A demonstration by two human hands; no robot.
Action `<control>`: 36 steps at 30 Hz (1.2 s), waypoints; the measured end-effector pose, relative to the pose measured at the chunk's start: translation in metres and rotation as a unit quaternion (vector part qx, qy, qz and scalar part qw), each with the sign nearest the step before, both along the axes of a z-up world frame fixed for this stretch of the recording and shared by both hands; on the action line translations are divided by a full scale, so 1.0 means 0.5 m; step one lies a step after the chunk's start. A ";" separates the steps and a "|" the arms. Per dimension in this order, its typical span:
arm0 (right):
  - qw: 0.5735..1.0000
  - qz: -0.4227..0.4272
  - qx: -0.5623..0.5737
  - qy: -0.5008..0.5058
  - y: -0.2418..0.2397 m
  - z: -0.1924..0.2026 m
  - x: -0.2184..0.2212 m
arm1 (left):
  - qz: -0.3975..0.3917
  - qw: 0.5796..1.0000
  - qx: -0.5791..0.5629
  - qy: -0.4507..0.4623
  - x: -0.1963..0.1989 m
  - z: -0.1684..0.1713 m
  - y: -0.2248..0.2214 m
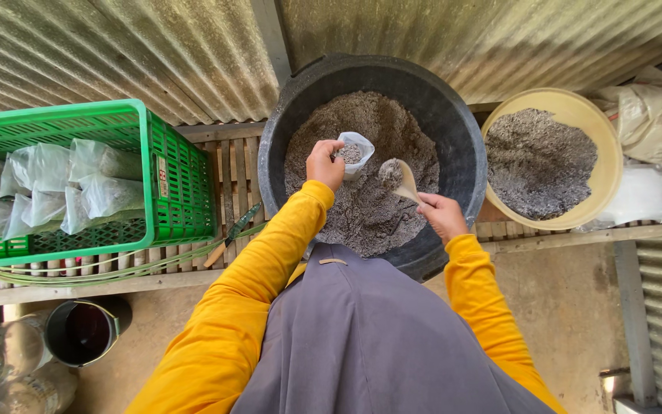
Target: The person scoops gray granular material from a large black basin into small white plastic bags using a wooden spoon. After filling each bag, the person ties it closed and places it into a green crate. The process is repeated multiple times.
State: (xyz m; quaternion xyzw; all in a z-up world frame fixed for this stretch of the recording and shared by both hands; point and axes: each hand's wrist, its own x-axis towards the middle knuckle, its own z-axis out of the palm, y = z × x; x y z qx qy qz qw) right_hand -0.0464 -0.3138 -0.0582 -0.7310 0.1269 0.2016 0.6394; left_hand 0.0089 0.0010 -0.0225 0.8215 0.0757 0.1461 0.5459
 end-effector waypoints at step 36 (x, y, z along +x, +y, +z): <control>0.822 0.207 -0.524 0.079 0.081 -0.088 -0.023 | -0.011 0.999 0.019 0.024 -0.004 0.026 0.005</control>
